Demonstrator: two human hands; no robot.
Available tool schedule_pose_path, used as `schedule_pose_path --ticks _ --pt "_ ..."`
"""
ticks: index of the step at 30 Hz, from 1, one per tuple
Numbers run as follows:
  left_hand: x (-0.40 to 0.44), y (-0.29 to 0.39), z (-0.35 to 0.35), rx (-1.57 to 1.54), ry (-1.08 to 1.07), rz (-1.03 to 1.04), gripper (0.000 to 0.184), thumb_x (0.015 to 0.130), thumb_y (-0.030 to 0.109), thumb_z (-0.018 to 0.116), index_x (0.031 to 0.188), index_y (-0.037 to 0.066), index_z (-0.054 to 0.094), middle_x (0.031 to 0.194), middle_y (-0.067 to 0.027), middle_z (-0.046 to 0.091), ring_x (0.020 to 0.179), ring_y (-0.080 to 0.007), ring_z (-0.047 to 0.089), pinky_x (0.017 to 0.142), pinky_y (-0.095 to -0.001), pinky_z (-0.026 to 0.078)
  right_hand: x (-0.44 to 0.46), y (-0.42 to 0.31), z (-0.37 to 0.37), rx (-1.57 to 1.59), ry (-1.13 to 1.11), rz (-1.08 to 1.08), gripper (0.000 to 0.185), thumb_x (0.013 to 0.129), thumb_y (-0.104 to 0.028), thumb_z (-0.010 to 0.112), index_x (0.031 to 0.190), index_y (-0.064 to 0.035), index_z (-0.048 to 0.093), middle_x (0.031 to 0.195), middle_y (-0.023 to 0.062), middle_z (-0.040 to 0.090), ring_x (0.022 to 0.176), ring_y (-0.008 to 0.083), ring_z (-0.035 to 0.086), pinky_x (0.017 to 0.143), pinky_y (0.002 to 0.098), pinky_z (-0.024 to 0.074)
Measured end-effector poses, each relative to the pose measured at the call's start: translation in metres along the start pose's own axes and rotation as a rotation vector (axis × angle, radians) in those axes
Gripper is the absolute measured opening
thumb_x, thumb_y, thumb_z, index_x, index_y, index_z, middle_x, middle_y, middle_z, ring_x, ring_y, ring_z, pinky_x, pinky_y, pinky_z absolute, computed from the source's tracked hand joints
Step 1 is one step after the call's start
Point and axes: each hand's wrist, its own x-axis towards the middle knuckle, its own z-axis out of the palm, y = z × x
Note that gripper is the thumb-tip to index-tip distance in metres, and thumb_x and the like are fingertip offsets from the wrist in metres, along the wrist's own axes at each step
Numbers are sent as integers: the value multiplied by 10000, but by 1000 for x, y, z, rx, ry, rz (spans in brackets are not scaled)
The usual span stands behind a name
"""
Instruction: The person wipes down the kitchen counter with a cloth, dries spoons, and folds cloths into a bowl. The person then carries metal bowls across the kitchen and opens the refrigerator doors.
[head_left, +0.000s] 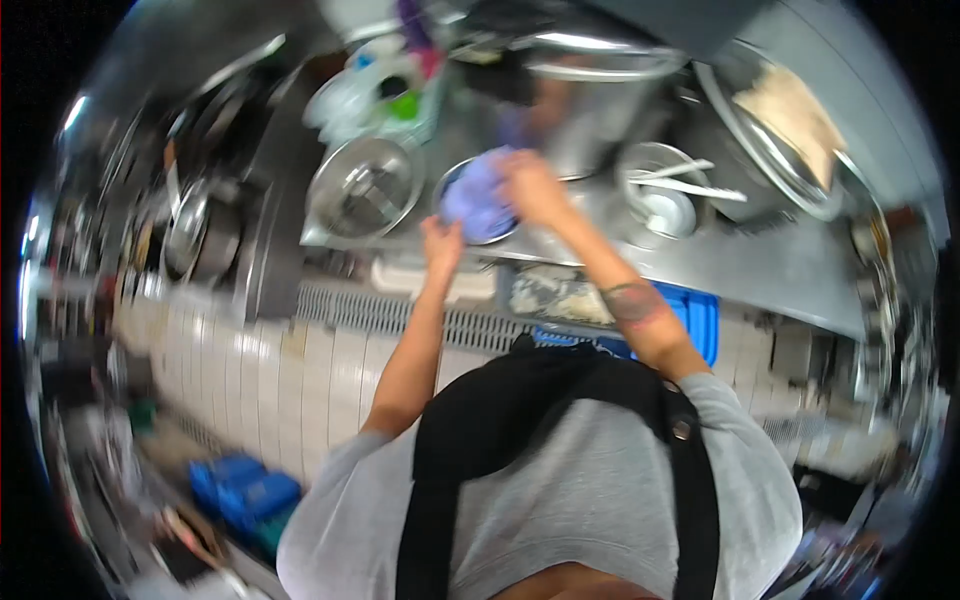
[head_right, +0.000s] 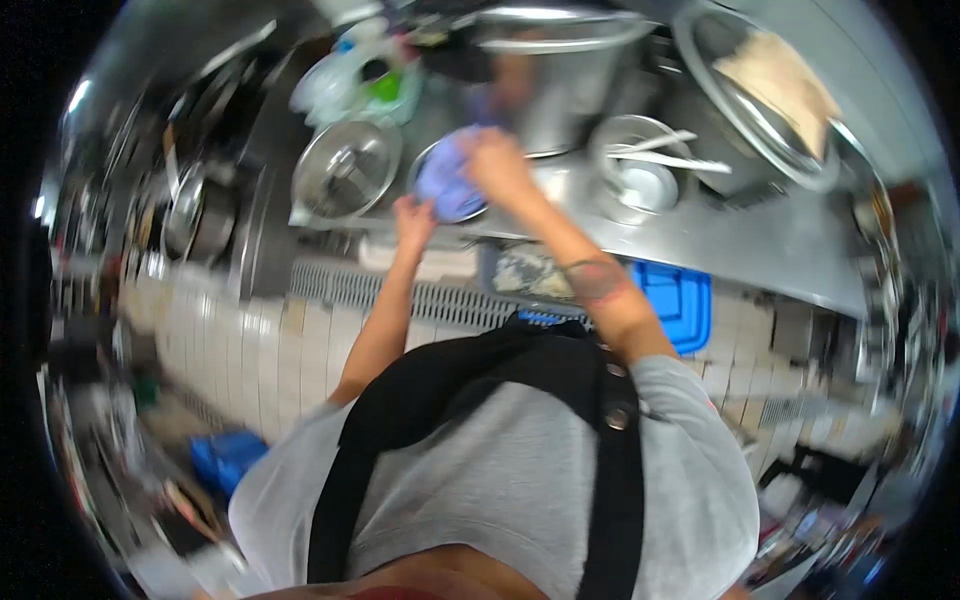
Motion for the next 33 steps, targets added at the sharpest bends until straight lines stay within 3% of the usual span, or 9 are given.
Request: schedule_pose_path --ticks 1,2,3,5,9,12,20,27,33 --pt "-16 47 -15 -48 -133 -192 593 806 281 652 1228 -29 374 1023 -202 595 884 -251 606 717 -354 500 -9 -17 -9 -76 -76 83 375 704 -199 693 1050 -86 603 1021 169 581 945 337 566 796 419 481" --pt "3 2 -3 39 -56 -10 587 795 249 660 1239 41 338 990 -147 562 760 -206 592 586 -323 503 -16 -31 -24 8 -45 136 405 701 -200 701 1078 -94 597 1040 168 565 968 345 564 804 419 483" --pt "-18 53 -15 -176 -121 -247 594 803 273 654 1240 43 325 980 -145 560 701 -198 590 549 -313 493 -20 -38 -44 134 -82 188 417 712 -187 691 1103 -84 591 1078 167 561 1027 334 540 857 408 463" --pt "-25 73 -24 -51 -191 -288 563 829 266 622 1241 42 310 981 -166 562 663 -220 615 532 -312 514 -29 -27 -66 291 -123 218 413 730 -171 676 1122 -73 589 1106 164 559 1076 321 520 906 394 444" --pt "-28 74 -21 -354 -315 -431 445 886 188 505 1240 21 294 1026 -235 566 739 -319 663 572 -358 575 -87 8 -75 370 -223 106 328 765 -152 651 1082 -74 612 1019 145 583 956 307 561 837 388 459" --pt "-29 67 -6 -612 -381 -523 398 877 127 457 1209 -3 281 1051 -253 545 759 -370 648 636 -428 583 -145 13 -83 554 -369 287 324 759 -168 644 1065 -65 619 926 160 592 875 304 583 792 379 468" --pt "-129 77 8 -682 46 -424 439 846 -36 407 1265 44 305 1079 -249 544 730 -348 659 540 -419 599 -270 50 -67 826 -793 513 315 793 -71 647 1103 -34 603 1063 115 629 867 187 637 776 287 498" --pt "-334 86 -36 -886 387 -424 457 853 -9 404 1299 42 320 1069 -205 572 807 -314 659 612 -410 598 -289 114 -4 833 -1169 67 278 832 -47 607 1105 2 584 1029 114 629 892 167 620 783 287 492" --pt "-466 81 -96 -884 815 -313 517 814 -4 427 1315 63 319 1093 -190 551 775 -298 657 561 -381 595 -223 -44 -15 885 -839 -242 252 838 -62 605 1083 -6 590 972 83 608 847 161 574 715 269 464"
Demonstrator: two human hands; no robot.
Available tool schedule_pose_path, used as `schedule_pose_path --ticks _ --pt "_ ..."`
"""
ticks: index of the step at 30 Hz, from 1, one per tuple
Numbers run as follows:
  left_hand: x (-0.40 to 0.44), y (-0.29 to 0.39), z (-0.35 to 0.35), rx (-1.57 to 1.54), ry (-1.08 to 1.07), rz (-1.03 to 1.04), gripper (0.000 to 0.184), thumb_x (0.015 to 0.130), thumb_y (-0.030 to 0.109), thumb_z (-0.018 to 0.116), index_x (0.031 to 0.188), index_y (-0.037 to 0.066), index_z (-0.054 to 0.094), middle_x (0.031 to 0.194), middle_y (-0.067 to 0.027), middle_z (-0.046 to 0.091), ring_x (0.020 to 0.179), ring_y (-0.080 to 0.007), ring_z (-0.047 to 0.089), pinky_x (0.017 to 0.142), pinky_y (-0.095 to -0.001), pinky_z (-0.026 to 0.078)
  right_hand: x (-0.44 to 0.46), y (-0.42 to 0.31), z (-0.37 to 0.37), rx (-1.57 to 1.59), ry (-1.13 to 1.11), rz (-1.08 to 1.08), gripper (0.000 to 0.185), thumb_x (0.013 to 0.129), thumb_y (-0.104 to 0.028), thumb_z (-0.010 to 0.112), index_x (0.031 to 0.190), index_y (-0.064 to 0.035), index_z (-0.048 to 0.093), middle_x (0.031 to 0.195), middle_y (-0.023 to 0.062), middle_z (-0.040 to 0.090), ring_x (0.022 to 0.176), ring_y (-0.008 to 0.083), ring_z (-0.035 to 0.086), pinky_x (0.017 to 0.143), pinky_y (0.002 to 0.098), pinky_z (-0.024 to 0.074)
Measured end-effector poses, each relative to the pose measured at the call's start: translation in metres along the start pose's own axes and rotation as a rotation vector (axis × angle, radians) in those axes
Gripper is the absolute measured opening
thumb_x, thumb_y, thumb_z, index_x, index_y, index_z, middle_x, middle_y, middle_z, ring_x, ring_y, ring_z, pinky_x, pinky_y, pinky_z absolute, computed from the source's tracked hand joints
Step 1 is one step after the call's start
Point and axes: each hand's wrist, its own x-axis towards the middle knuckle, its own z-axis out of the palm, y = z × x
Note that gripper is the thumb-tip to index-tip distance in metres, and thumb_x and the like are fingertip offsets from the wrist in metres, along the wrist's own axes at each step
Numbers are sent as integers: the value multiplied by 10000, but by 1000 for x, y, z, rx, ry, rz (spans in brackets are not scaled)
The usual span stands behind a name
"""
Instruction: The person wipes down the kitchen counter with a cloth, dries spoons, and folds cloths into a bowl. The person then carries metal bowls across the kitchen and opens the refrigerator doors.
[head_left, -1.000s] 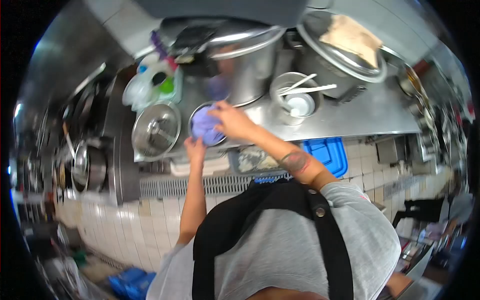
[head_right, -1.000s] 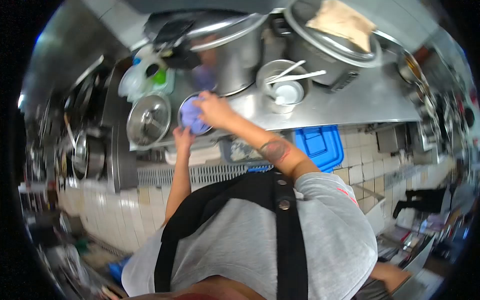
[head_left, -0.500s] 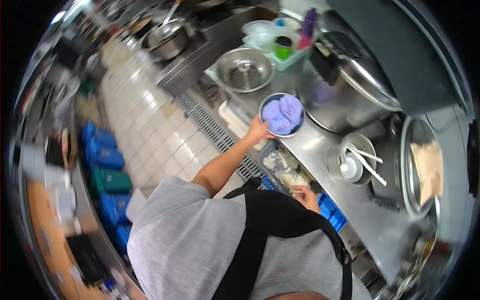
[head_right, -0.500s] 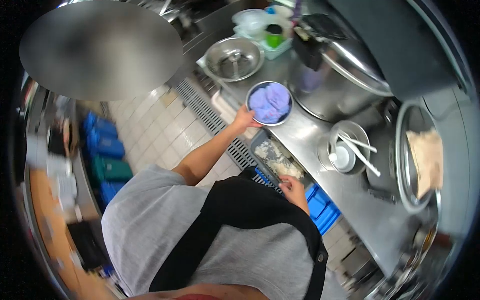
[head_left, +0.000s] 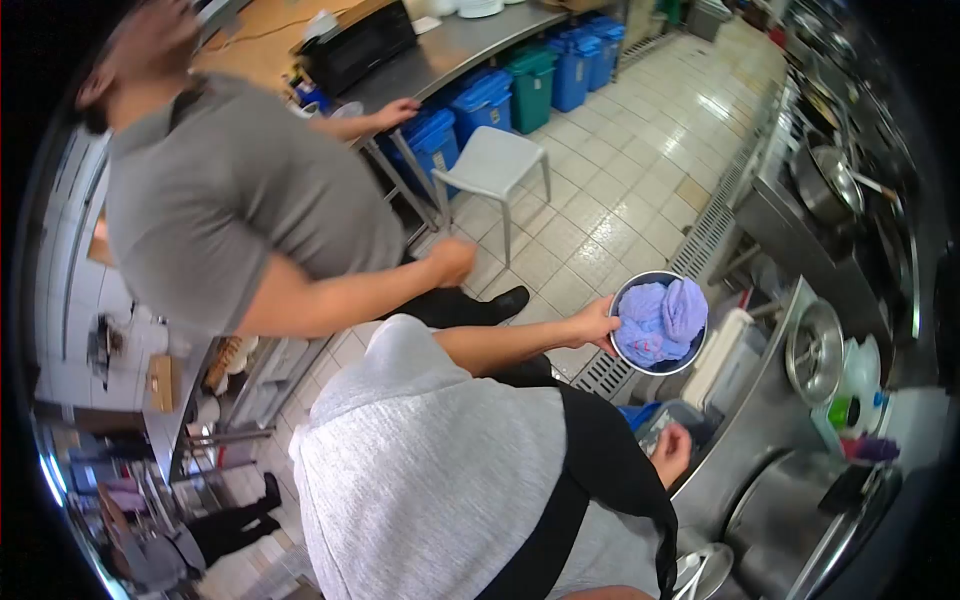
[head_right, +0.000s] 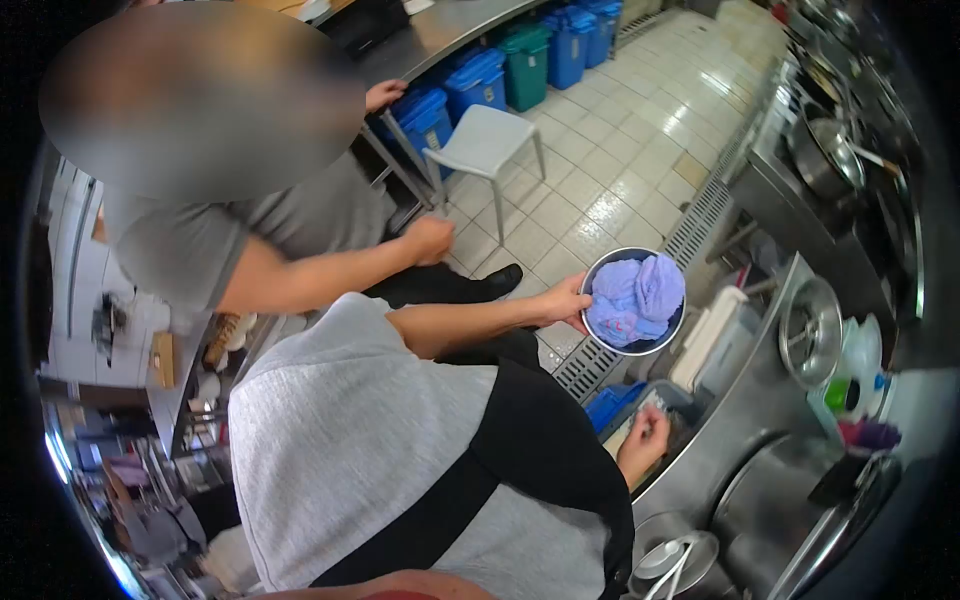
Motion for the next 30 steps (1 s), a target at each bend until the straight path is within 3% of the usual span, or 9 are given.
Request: schedule_pose_path --ticks 3,6,9,14,17,18,24,27,30 --pt "-4 0 8 84 143 84 537 797 5 436 1320 53 323 1069 -189 562 736 -297 657 529 -374 592 94 -99 10 48 -31 -244 400 839 -80 619 1222 -27 515 1218 136 497 1073 198 514 817 290 453" --pt "-6 -4 11 108 243 175 547 791 10 437 1325 52 325 1054 -186 569 700 -285 657 514 -355 589 132 -168 45 -77 -103 -583 513 794 -80 646 1275 -49 472 1225 162 471 1130 299 478 904 353 412" --pt "-35 -3 9 104 265 185 560 783 11 437 1329 46 319 1059 -186 568 698 -275 658 507 -340 588 136 -169 78 -322 -324 -782 616 760 -70 659 1330 -86 424 1200 182 470 1157 339 439 927 405 383" --pt "-90 -46 -3 -75 396 195 582 786 3 434 1349 54 299 1084 -199 554 702 -277 661 506 -338 589 117 -168 109 -65 -520 -748 393 731 39 572 1116 -39 580 1079 185 505 1001 361 511 882 404 411" --pt "-140 -55 -25 -155 502 196 585 807 -4 434 1366 66 275 1080 -170 559 735 -252 655 549 -335 595 89 -204 120 93 -494 -939 391 732 43 569 1115 -34 585 1057 176 511 1005 327 515 875 398 417" --pt "-156 -56 -31 -135 574 208 583 807 -5 431 1365 64 275 1063 -171 561 724 -260 655 555 -340 599 78 -215 123 107 -553 -937 400 731 44 566 1123 -33 587 1130 170 518 1089 329 501 928 424 394" --pt "-226 -53 -81 -308 864 296 566 813 -23 431 1354 79 301 1050 -161 572 729 -267 662 534 -341 598 19 -247 204 -292 -1261 -1238 429 787 -78 636 1206 -53 547 1347 204 419 1258 380 381 1004 446 338" --pt "-255 -57 -114 -269 1003 339 560 814 -28 425 1352 74 307 1051 -159 570 744 -262 660 541 -340 599 9 -270 258 -276 -1483 -1188 494 776 -196 675 1231 -75 526 1355 207 408 1243 362 407 993 530 323" --pt "-289 -50 -154 -417 996 343 527 817 -33 418 1327 66 334 1052 -157 568 761 -258 657 555 -339 600 -13 -308 315 -147 -1637 -1068 411 780 -176 668 1166 -70 575 1293 207 478 1200 345 459 966 449 384"
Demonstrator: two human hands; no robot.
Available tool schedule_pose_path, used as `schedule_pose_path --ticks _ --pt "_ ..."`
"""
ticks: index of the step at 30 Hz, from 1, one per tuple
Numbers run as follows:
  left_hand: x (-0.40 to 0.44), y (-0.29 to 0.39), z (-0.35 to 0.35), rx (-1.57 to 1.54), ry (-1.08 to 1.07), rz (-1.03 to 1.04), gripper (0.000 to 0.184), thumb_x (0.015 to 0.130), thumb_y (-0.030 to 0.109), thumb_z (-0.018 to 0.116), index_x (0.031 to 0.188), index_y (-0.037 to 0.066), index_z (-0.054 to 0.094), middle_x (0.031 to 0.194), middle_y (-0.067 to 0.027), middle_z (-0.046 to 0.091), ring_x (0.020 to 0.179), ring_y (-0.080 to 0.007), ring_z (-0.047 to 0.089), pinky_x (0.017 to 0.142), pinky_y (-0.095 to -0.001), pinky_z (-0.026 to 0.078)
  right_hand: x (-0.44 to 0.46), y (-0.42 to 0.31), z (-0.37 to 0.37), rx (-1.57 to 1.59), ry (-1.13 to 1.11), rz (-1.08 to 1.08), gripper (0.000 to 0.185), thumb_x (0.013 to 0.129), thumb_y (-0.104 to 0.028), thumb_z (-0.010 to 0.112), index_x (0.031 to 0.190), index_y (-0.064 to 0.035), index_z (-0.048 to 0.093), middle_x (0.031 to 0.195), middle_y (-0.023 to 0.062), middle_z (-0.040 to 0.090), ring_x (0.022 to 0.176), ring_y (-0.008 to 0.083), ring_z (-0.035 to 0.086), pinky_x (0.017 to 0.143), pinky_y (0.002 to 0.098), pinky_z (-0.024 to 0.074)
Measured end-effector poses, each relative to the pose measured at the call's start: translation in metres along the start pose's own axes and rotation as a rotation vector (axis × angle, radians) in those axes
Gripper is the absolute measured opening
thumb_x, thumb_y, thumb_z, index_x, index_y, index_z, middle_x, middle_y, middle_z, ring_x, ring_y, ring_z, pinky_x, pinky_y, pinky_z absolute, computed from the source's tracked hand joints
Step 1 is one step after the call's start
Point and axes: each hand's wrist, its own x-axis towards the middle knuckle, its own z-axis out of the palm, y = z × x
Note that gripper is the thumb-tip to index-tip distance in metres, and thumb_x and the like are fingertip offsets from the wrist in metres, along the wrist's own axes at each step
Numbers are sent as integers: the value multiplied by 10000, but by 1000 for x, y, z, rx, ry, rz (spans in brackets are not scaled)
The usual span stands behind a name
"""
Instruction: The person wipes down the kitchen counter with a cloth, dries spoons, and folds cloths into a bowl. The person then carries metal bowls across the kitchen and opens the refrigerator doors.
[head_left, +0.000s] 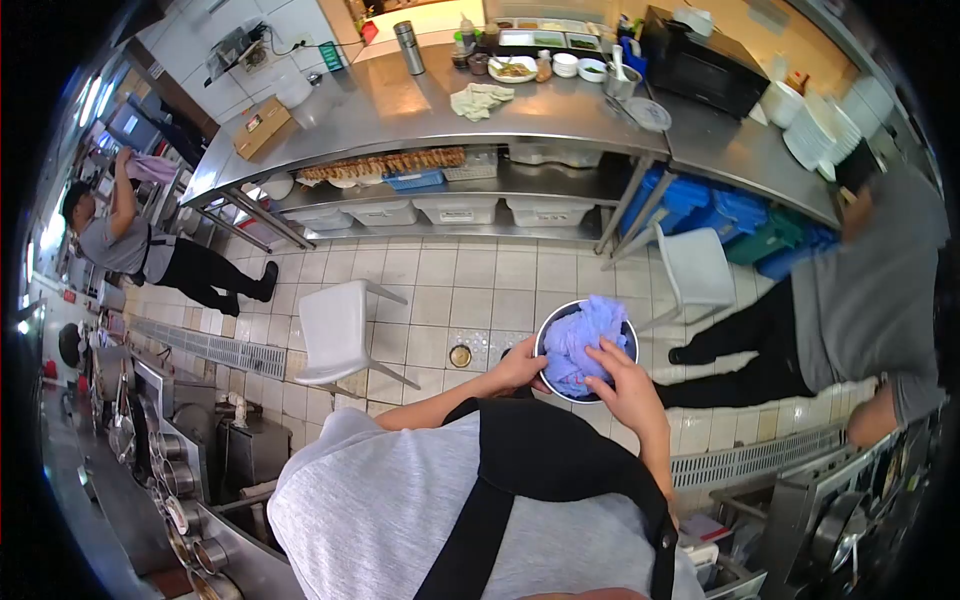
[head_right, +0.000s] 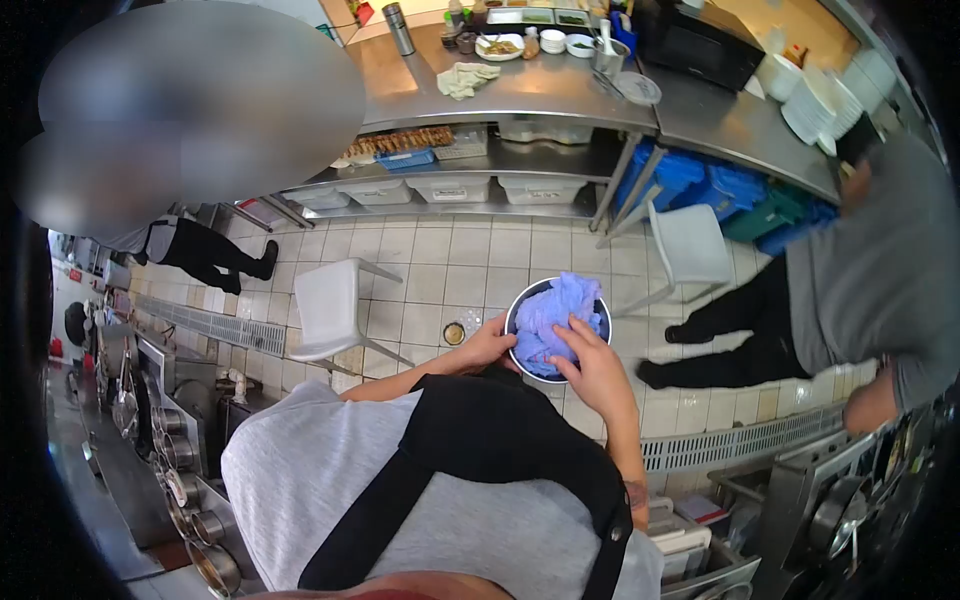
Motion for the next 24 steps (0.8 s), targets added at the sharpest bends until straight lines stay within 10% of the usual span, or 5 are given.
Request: schedule_pose_path --ticks 13,19,24 --pt "80 142 -226 -236 622 255 488 817 -46 386 1296 12 316 1139 -186 525 852 -304 645 636 -381 606 412 56 -17 570 214 -59 318 932 -214 516 1177 -17 569 1131 55 582 1027 121 529 856 258 441" --pt "65 172 -292 -337 1034 317 507 823 -39 371 1318 23 279 1164 -201 507 853 -318 643 605 -374 607 662 41 31 457 180 -154 542 893 -384 548 1230 38 507 1218 217 541 1126 258 519 959 316 383" --pt "27 201 -299 -460 1327 357 545 802 -44 358 1336 12 263 1213 -211 478 927 -337 623 663 -403 603 799 26 144 -417 382 165 815 829 -603 458 1333 33 377 1366 359 273 1326 425 201 1087 470 130"
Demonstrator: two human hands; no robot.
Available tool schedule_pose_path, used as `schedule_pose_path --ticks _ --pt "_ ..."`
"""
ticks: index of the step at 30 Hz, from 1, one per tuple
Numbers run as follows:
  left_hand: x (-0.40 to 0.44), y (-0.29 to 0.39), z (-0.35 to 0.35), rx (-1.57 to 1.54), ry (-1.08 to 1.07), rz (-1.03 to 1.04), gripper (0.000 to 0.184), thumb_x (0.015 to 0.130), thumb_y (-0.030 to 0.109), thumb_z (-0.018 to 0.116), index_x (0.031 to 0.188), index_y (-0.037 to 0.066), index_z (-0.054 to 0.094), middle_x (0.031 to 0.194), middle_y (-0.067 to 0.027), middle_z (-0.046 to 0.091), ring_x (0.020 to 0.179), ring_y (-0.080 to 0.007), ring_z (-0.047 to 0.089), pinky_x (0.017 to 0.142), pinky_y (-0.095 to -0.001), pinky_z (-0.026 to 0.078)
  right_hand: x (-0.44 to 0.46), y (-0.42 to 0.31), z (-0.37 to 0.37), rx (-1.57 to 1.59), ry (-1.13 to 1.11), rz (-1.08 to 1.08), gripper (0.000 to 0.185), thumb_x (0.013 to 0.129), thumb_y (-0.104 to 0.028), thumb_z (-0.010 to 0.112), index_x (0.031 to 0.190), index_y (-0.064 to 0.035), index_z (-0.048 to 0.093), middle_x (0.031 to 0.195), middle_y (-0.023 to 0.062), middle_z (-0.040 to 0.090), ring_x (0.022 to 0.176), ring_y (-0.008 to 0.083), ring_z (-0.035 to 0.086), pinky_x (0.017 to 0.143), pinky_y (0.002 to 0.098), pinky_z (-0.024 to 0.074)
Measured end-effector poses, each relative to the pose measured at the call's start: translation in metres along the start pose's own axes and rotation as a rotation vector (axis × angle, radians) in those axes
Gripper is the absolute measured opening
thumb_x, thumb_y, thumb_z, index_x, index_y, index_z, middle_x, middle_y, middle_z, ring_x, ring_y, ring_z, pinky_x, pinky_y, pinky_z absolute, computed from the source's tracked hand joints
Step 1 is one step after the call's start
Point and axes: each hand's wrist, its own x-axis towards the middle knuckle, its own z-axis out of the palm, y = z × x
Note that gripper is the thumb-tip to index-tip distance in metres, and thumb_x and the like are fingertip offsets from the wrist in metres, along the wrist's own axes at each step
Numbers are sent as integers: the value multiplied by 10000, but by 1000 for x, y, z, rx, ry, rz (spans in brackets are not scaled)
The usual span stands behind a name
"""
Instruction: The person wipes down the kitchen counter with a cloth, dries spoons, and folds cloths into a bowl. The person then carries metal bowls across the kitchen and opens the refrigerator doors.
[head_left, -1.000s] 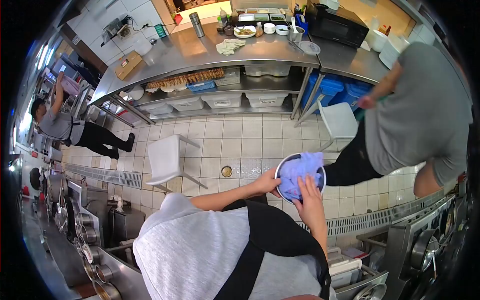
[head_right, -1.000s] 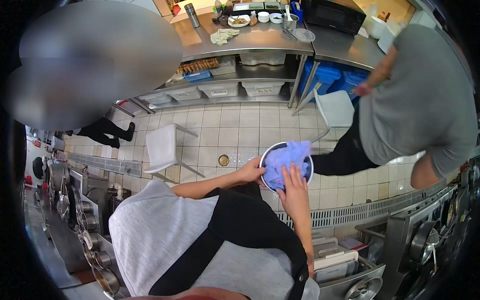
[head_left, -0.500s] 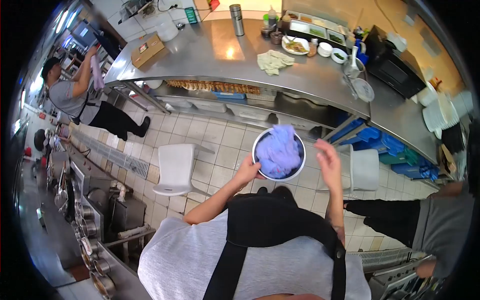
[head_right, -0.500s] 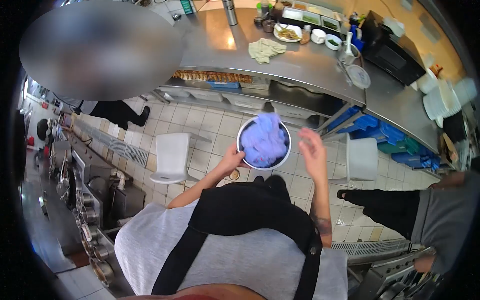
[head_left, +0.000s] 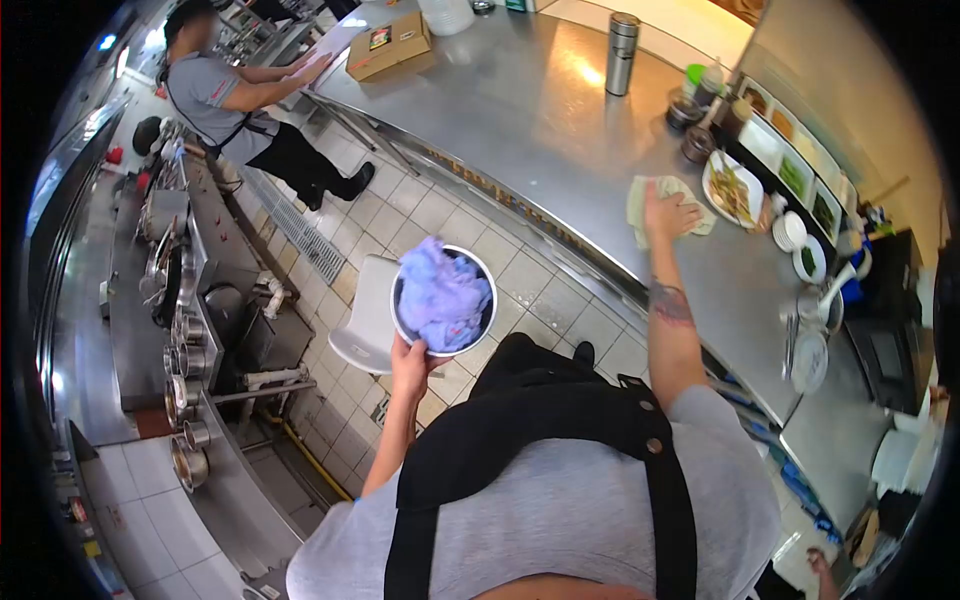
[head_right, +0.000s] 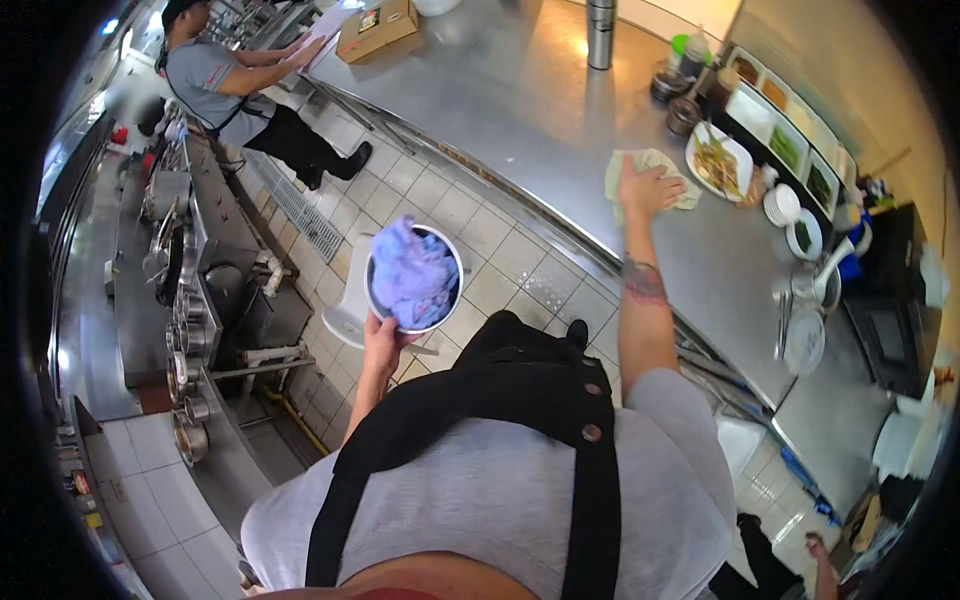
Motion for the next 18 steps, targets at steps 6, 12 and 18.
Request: schedule_pose_path --ticks 6,12,18 --pt "45 18 -16 -59 236 -23 499 807 -22 367 1300 6 289 1162 -213 507 908 -327 630 639 -412 603 -40 -169 108 -3 -68 -667 725 845 -557 441 1381 -75 359 1444 261 228 1371 382 133 1104 493 58" --pt "187 78 -17 -56 134 0 449 807 -7 387 1251 -19 321 1091 -210 557 847 -330 649 636 -411 602 -56 -294 158 307 -317 -1162 668 774 -430 591 1317 -76 428 1419 228 293 1338 368 231 1095 471 166" --pt "317 154 -28 -23 -32 -42 484 818 -12 375 1296 17 307 1125 -190 552 901 -313 640 654 -409 602 20 -236 139 60 -21 -563 951 668 -541 666 1354 18 318 1392 325 240 1315 458 191 1068 539 154"
